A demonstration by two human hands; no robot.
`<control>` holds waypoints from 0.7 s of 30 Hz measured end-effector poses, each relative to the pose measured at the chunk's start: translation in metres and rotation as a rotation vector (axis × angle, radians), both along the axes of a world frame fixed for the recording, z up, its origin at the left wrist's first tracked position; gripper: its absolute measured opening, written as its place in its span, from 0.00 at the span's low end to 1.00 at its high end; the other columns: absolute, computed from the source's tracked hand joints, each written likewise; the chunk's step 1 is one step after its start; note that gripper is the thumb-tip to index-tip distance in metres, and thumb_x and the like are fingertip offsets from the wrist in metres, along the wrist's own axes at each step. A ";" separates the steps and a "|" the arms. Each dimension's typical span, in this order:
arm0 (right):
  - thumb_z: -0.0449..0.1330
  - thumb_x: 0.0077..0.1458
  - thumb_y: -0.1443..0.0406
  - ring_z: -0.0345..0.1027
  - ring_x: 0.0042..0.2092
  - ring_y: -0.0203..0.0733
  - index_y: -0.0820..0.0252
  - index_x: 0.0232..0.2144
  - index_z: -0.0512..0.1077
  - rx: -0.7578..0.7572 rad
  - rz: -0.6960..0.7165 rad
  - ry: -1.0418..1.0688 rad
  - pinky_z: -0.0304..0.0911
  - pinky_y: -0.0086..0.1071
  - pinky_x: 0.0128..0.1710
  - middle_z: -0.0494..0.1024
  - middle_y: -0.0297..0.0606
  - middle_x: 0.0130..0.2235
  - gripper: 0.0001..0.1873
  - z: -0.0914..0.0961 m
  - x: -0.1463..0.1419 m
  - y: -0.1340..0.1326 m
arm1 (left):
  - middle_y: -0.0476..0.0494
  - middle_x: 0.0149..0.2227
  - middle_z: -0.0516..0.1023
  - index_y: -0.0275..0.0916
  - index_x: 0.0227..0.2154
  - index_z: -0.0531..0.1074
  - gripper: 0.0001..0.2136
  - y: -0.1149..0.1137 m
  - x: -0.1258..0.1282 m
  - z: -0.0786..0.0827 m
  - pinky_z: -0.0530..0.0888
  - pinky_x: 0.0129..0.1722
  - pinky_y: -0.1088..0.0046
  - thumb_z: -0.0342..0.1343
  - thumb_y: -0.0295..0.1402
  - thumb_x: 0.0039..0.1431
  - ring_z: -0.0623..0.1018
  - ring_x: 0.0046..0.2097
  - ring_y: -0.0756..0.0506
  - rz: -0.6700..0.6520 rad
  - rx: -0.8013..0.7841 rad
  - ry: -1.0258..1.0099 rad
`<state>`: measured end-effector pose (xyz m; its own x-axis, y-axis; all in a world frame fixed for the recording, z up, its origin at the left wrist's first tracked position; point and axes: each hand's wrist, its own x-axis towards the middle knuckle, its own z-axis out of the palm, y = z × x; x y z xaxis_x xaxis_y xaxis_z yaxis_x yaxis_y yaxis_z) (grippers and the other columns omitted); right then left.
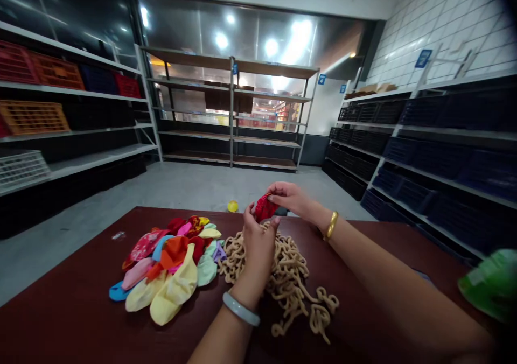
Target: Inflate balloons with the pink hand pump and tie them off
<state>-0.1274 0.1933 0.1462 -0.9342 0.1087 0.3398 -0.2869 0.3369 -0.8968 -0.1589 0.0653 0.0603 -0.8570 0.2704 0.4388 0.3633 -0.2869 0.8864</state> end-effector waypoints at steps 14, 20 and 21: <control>0.59 0.51 0.69 0.67 0.31 0.34 0.61 0.31 0.72 0.363 -0.199 -0.007 0.64 0.29 0.33 0.75 0.32 0.29 0.02 0.006 0.055 0.042 | 0.49 0.24 0.71 0.34 0.37 0.73 0.16 -0.001 0.027 0.004 0.63 0.22 0.81 0.64 0.41 0.50 0.68 0.22 0.56 -0.984 -0.188 -0.637; 0.58 0.55 0.63 0.69 0.35 0.37 0.61 0.34 0.74 0.473 -0.423 -0.034 0.63 0.30 0.37 0.77 0.36 0.33 0.07 -0.006 0.081 0.064 | 0.50 0.23 0.69 0.34 0.31 0.72 0.09 -0.007 0.034 0.010 0.66 0.22 0.82 0.62 0.36 0.55 0.68 0.22 0.56 -1.144 0.024 -0.779; 0.57 0.57 0.60 0.70 0.36 0.38 0.61 0.36 0.74 0.515 -0.490 -0.084 0.62 0.30 0.37 0.78 0.37 0.35 0.10 -0.012 0.091 0.070 | 0.49 0.24 0.70 0.34 0.32 0.72 0.08 -0.008 0.033 0.013 0.69 0.23 0.80 0.61 0.34 0.56 0.70 0.23 0.55 -1.140 0.091 -0.802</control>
